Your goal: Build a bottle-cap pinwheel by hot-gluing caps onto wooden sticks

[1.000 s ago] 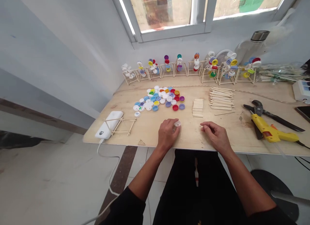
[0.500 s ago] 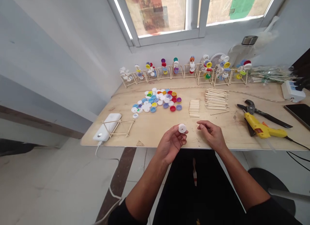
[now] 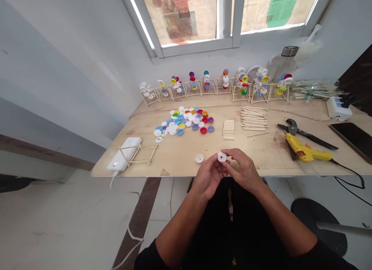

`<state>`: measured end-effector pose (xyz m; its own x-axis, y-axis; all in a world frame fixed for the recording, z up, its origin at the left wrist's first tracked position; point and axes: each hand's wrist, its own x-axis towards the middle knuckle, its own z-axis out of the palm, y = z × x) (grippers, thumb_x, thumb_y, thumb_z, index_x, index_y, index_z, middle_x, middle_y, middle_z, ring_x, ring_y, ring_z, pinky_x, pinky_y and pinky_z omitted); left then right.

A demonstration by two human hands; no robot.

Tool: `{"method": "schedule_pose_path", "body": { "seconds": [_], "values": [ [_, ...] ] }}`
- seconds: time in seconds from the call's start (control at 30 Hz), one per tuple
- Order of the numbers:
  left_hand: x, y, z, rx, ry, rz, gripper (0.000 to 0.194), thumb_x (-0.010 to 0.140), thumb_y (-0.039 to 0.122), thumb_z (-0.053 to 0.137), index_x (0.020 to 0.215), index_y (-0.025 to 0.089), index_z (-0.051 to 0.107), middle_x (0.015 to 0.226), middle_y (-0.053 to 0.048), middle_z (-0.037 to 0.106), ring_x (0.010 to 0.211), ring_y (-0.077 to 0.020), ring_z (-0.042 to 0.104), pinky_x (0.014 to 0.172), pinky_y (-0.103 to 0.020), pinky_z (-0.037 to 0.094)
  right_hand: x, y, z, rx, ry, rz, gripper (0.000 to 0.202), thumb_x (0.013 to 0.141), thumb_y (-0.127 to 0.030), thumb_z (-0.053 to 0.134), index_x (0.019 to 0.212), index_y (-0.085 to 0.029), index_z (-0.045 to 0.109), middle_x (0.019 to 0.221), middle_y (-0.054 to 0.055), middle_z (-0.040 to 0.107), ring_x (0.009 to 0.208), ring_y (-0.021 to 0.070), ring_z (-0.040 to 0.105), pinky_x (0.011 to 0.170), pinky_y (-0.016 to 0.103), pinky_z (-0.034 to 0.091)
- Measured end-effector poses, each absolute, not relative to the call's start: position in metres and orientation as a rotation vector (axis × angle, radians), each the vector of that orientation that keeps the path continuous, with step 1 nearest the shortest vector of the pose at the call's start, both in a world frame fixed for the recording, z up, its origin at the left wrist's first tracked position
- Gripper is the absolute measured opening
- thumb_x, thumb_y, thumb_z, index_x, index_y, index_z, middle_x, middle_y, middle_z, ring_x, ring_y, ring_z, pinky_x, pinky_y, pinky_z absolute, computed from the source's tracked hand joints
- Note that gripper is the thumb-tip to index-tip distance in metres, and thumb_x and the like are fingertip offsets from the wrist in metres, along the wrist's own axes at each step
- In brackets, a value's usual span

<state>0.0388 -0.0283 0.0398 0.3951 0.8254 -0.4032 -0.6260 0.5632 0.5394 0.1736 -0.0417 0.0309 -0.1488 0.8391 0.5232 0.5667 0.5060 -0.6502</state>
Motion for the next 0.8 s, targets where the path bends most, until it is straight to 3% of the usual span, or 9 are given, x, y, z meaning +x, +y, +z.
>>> {"method": "schedule_pose_path", "body": {
  "seconds": [0.8],
  "values": [
    [0.025, -0.041, 0.026, 0.774, 0.967, 0.955, 0.025, 0.069, 0.036, 0.068, 0.077, 0.013, 0.064, 0.053, 0.001, 0.055, 0.043, -0.0077, 0.048, 0.039, -0.018, 0.031, 0.167, -0.053, 0.011, -1.244, -1.963, 0.185, 0.022, 0.087, -0.027, 0.052, 0.107, -0.020, 0.055, 0.096, 0.010, 0.066, 0.088, 0.0225, 0.062, 0.076, 0.038, 0.050]
  ]
}}
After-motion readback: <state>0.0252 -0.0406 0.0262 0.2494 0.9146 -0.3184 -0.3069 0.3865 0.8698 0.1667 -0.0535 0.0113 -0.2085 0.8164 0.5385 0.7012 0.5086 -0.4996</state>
